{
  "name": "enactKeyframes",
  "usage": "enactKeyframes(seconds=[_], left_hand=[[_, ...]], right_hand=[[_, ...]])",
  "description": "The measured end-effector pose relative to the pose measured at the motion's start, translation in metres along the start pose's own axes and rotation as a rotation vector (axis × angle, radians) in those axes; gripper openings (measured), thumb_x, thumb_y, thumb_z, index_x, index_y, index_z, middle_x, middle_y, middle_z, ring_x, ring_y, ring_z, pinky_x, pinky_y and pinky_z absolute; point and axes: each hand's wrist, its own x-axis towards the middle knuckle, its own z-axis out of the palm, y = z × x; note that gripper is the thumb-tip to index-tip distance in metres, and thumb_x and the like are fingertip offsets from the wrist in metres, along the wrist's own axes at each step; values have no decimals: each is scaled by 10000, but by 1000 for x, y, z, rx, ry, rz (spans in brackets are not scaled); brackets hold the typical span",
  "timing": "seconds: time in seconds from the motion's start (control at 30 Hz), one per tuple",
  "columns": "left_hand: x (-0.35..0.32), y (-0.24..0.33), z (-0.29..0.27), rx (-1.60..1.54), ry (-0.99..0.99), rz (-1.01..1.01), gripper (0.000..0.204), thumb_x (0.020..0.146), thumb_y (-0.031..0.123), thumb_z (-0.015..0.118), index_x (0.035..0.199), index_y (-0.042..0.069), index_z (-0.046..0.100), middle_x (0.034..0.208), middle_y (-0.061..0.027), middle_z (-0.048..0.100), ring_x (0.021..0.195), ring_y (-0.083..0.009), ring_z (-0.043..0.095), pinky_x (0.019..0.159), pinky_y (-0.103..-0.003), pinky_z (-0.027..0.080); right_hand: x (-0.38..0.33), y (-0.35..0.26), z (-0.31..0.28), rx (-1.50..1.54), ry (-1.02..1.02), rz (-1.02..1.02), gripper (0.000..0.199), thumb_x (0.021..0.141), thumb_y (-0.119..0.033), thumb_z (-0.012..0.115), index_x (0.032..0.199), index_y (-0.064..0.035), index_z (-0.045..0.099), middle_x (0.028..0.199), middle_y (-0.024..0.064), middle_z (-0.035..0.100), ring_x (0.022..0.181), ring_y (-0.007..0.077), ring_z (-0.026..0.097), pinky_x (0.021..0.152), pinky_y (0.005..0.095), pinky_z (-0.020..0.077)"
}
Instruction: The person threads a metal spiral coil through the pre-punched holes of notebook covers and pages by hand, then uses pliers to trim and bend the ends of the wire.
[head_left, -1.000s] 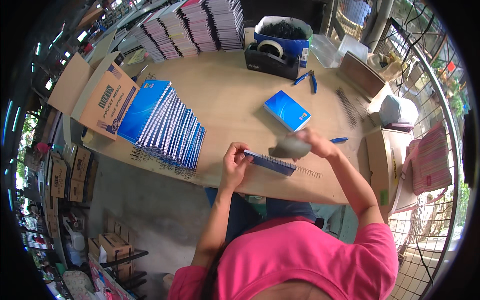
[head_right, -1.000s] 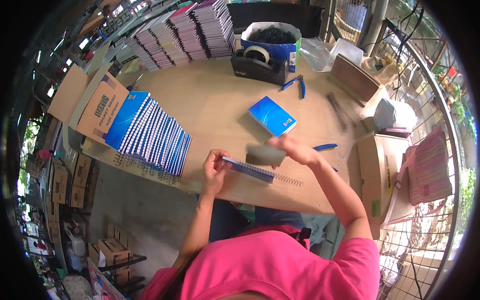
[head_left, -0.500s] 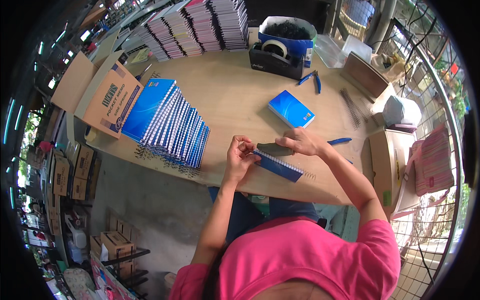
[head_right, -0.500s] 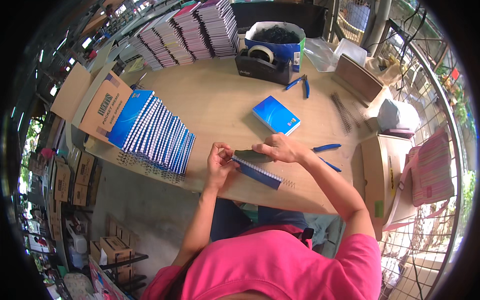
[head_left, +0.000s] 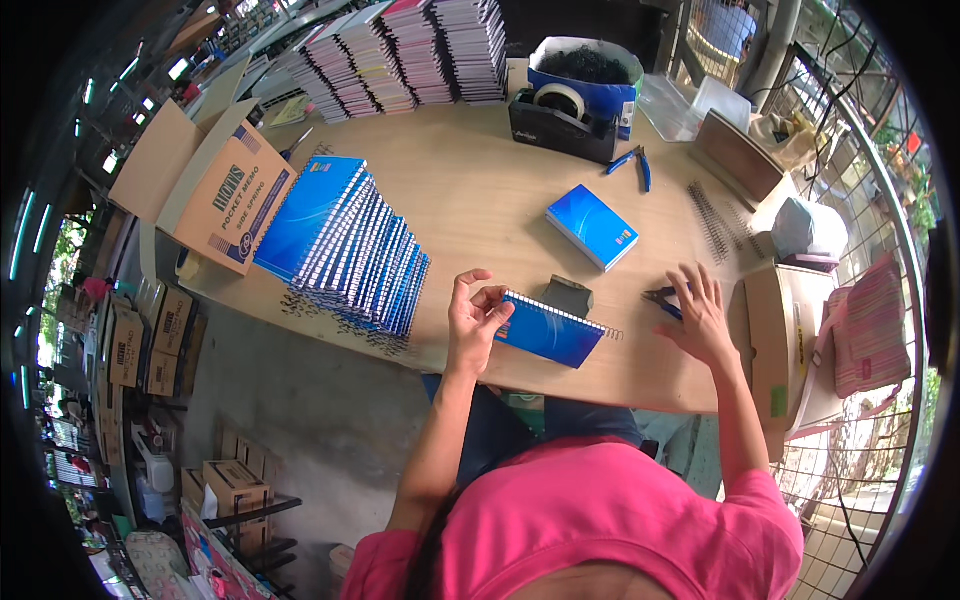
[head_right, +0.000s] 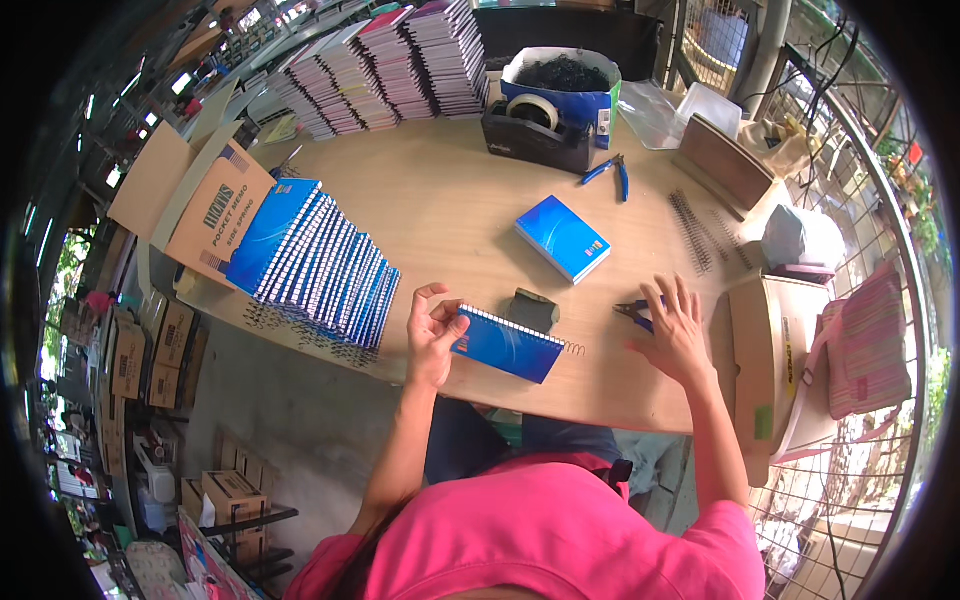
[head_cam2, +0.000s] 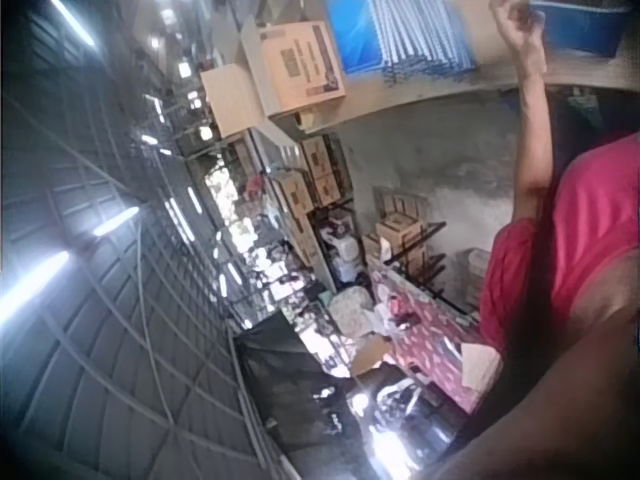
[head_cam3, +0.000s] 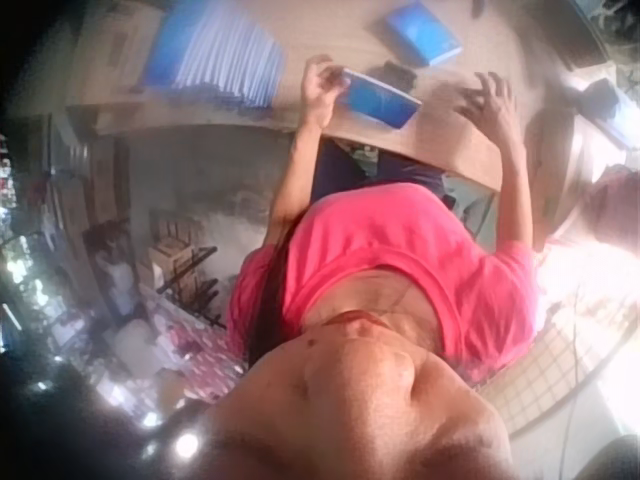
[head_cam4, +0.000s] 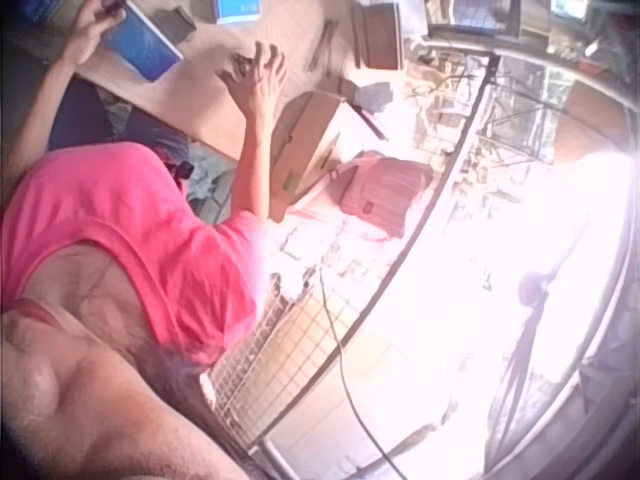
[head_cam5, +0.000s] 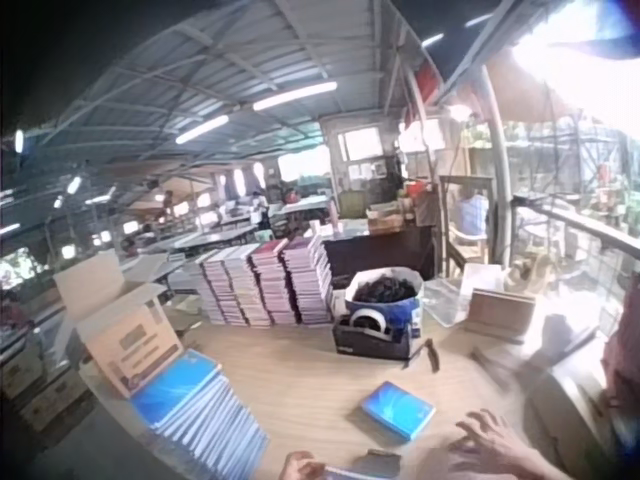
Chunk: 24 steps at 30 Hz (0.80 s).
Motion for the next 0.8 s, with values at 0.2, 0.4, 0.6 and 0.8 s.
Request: enactKeyframes(seconds=[0.2, 0.4, 0.6, 0.8], left_hand=[[-4, 25, 20, 65, -106, -55, 661, 892, -64, 698, 1442, 96, 367, 1098, -151, 704, 928, -114, 667, 805, -235, 556], [-10, 30, 40, 81, -18, -43, 762, 873, -46, 730, 1482, 84, 290, 1028, -151, 717, 910, -129, 678, 811, -257, 556], [-11, 31, 42, 190, 24, -105, 799, 857, -17, 767, 1482, 65, 275, 942, -121, 714, 867, -136, 685, 786, -276, 566], [-14, 36, 47, 230, 57, -45, 776, 854, -35, 759, 1469, 68, 297, 945, -110, 708, 847, -124, 677, 746, -257, 562]], right_hand=[[-7, 17, 6, -19, 80, -80, 501, 841, -244, 754, 1303, -108, 613, 1214, 103, 613, 1174, 315, 579, 1165, 611, 231], [75, -77, -45, -36, 165, -650, 469, 759, -302, 802, 1185, -149, 679, 1108, 45, 636, 1137, 235, 592, 1167, 612, 277], [100, -99, -48, -93, 206, -950, 317, 754, -207, 683, 1053, -107, 709, 1066, 20, 642, 1111, 197, 594, 1163, 579, 344], [96, -98, -48, -17, -30, -836, 323, 789, -267, 750, 1048, -74, 725, 1014, 75, 682, 1039, 234, 642, 985, 468, 490]])
